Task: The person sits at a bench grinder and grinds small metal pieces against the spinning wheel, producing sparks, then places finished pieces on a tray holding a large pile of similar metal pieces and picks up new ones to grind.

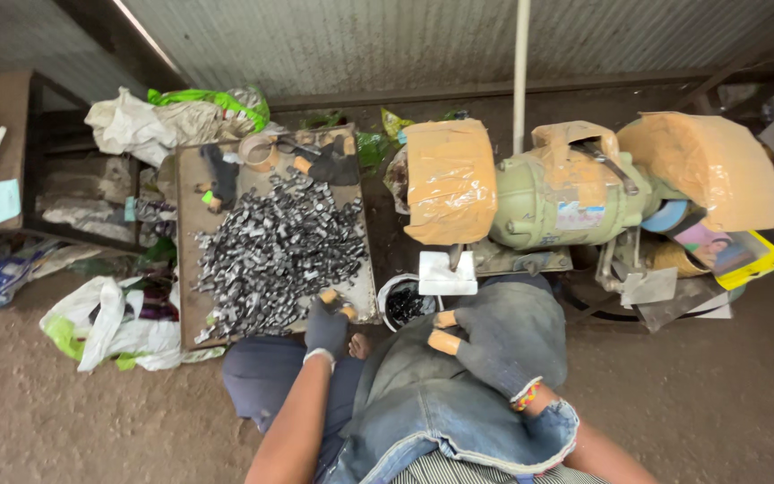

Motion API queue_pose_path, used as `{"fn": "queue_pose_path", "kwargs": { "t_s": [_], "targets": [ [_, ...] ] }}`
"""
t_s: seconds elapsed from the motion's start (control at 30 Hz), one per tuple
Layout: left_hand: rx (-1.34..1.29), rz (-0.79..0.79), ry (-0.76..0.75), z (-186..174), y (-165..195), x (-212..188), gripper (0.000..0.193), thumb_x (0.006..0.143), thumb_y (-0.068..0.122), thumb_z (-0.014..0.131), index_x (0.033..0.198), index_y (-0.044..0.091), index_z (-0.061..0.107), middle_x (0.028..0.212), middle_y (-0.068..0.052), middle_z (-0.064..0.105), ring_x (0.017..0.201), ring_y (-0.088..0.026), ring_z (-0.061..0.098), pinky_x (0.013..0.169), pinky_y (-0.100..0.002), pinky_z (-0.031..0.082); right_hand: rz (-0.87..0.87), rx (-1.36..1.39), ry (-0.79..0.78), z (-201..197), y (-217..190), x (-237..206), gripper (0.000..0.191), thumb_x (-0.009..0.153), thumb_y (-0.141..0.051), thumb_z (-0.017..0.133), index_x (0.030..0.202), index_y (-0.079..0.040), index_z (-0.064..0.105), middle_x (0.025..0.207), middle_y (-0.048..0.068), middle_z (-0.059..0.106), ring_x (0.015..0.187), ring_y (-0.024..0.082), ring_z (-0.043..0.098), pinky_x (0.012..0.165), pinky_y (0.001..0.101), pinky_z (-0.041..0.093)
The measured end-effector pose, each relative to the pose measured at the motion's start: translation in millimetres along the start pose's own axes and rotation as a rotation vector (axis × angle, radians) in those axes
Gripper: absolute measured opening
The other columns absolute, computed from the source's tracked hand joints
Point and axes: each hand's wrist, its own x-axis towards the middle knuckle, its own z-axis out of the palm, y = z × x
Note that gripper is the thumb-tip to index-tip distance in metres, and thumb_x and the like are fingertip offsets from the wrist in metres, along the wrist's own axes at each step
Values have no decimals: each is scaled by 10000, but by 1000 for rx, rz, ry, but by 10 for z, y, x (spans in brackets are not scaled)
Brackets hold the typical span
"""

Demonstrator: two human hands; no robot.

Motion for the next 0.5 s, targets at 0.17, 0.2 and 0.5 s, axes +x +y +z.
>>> {"fn": "queue_pose_path", "kwargs": {
  "t_s": [0.17, 0.2, 0.5],
  "targets": [
    [-782, 161, -586, 427, 386, -724, 546, 871, 6, 683, 1403, 66, 574, 1119, -71, 649, 1058, -172, 621, 969, -320, 512, 77, 691, -172, 0, -1, 119, 351, 924, -317, 691, 1219, -128, 687, 1012, 79, 756, 812, 189, 689, 742, 314, 535],
    [-691, 242, -609, 493, 475, -801, 521, 890, 36, 674, 1394, 65, 549, 1171, -71, 656, 1101, -174, 625, 993, -325, 511, -30, 837, -178, -31, 3, 121, 327, 964, -297, 680, 1213, -86, 703, 1057, 86, 742, 878, 154, 703, 808, 299, 533],
    [154, 1027, -222, 746, 977, -484, 391, 897, 175, 744, 1254, 52, 642, 1273, -184, 646, 1193, -360, 610, 1006, -465, 489, -173, -149, 318, -192, 299, 330, 286, 922, -326, 704, 1098, -101, 715, 966, 156, 718, 892, 355, 679, 758, 455, 513]
  ]
}}
